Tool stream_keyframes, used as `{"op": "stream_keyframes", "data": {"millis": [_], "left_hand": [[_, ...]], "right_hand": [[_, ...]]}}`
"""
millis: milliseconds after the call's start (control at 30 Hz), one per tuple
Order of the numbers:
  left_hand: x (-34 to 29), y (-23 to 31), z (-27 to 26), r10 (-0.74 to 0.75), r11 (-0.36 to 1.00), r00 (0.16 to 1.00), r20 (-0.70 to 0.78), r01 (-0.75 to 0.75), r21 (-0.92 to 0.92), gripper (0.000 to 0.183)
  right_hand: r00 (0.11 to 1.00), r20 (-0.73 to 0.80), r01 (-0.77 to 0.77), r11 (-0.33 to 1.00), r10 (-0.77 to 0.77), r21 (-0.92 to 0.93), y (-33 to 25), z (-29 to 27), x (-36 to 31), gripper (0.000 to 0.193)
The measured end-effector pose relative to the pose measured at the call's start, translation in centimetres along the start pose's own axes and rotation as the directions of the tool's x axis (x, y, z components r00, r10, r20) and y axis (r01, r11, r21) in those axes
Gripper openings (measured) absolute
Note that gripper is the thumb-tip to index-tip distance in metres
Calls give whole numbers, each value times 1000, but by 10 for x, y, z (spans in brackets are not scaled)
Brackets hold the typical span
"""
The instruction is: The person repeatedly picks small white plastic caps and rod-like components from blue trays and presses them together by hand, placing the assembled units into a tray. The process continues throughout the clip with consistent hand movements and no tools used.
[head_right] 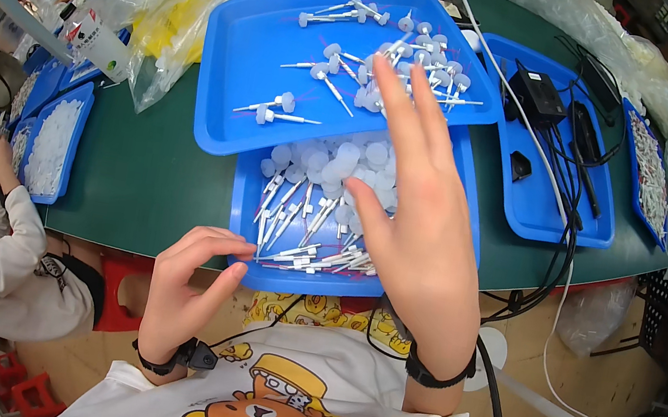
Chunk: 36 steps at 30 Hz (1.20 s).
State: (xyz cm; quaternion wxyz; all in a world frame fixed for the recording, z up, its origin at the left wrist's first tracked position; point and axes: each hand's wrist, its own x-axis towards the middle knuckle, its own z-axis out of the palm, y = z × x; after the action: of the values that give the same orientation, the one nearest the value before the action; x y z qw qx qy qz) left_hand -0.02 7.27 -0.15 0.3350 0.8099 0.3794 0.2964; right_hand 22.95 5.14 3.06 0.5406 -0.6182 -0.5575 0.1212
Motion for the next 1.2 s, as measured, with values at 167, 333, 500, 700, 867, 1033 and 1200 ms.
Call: {"op": "stream_keyframes", "data": {"millis": [167, 333, 500, 700, 867, 1033, 1200], "left_hand": [[3, -11, -5, -29, 998, 999, -23, 30, 47, 14], [18, -14, 3, 81, 985, 995, -61, -71, 159, 14], [22, -14, 10, 59, 967, 995, -77, -38, 253, 15], [20, -18, 14, -2, 961, 995, -100, 30, 275, 16], [19, -19, 17, -8, 959, 996, -85, 32, 282, 15], [18, -16, 17, -30, 960, 998, -61, 45, 275, 15], [22, -9, 20, 89, 983, 988, -123, -68, 168, 22]], "right_hand": [[967, 251, 51, 939, 39, -341, 13, -4, -35, 28], [954, 295, 181, 893, -57, -413, 15, 20, -58, 21], [925, 377, 231, 867, -55, -441, 14, 34, -54, 20], [912, 390, 317, 816, -123, -483, 22, 50, -48, 23], [900, 410, 343, 823, -150, -452, 31, 55, -46, 25], [845, 491, 391, 873, -214, -293, 29, 49, -40, 22], [867, 335, 426, 898, -370, -110, 28, 49, -41, 22]]}}
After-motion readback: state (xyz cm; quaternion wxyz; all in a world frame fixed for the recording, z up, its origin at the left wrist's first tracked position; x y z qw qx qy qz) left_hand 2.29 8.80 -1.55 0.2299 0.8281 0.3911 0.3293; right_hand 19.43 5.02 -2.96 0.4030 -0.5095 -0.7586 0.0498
